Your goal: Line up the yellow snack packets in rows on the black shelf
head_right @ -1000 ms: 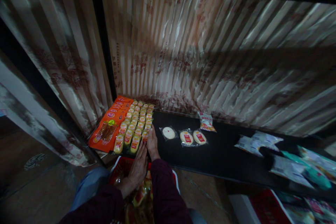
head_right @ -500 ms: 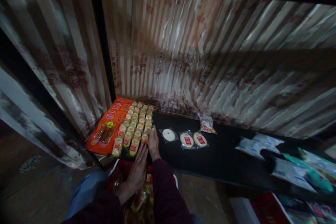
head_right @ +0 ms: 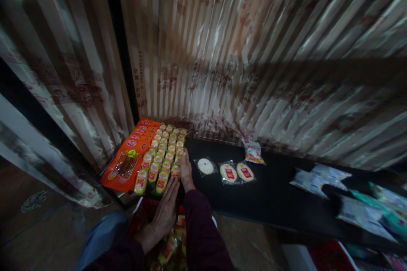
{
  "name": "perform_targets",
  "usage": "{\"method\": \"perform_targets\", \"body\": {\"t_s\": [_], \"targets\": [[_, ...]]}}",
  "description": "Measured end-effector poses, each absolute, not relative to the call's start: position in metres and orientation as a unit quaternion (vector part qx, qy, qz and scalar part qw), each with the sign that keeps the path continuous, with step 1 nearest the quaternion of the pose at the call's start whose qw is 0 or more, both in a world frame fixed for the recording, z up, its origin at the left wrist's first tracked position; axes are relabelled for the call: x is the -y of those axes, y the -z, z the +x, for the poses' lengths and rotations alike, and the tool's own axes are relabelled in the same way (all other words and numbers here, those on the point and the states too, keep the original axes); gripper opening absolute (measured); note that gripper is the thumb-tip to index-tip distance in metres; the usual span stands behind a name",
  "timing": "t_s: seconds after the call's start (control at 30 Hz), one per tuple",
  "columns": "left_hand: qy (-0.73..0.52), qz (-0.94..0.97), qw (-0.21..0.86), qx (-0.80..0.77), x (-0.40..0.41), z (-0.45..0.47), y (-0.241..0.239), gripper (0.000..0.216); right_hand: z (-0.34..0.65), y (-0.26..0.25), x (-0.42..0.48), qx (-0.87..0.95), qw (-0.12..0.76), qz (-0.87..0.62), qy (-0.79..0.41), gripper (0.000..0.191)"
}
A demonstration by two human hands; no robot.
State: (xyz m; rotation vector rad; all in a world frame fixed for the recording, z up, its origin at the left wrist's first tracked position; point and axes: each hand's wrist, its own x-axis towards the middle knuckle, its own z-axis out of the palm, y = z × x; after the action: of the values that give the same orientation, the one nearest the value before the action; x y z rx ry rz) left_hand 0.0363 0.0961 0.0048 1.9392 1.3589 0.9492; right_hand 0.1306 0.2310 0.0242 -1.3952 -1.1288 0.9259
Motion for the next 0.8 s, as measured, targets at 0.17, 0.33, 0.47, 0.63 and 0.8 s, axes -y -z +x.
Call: {"method": "perform_targets", "body": {"t_s": [0.17, 0.33, 0.47, 0.63, 0.8], "targets": [[-0.348, 0.739, 0.27, -0.51, -0.096, 0.037, -0.005, 0.076, 0.133, -0.023, -0.23, 0.467, 0.519, -0.592, -0.404, 0.083], [-0.331, 0.758, 0.26, -0.499, -0.09, 0.035, -0.01, 0.07, 0.133, -0.018, -0.215, 0.44, 0.545, -0.601, -0.386, 0.08], [-0.325, 0.765, 0.263, -0.489, -0.078, 0.036, -0.01, 0.072, 0.134, -0.011, -0.193, 0.408, 0.585, -0.584, -0.389, 0.077], [-0.314, 0.766, 0.276, -0.489, -0.058, 0.037, -0.007, 0.07, 0.133, -0.007, -0.161, 0.385, 0.601, -0.571, -0.407, 0.078], [-0.304, 0.771, 0.277, -0.485, -0.043, 0.034, 0.003, 0.074, 0.126, -0.007, -0.126, 0.377, 0.599, -0.564, -0.425, 0.075]]}}
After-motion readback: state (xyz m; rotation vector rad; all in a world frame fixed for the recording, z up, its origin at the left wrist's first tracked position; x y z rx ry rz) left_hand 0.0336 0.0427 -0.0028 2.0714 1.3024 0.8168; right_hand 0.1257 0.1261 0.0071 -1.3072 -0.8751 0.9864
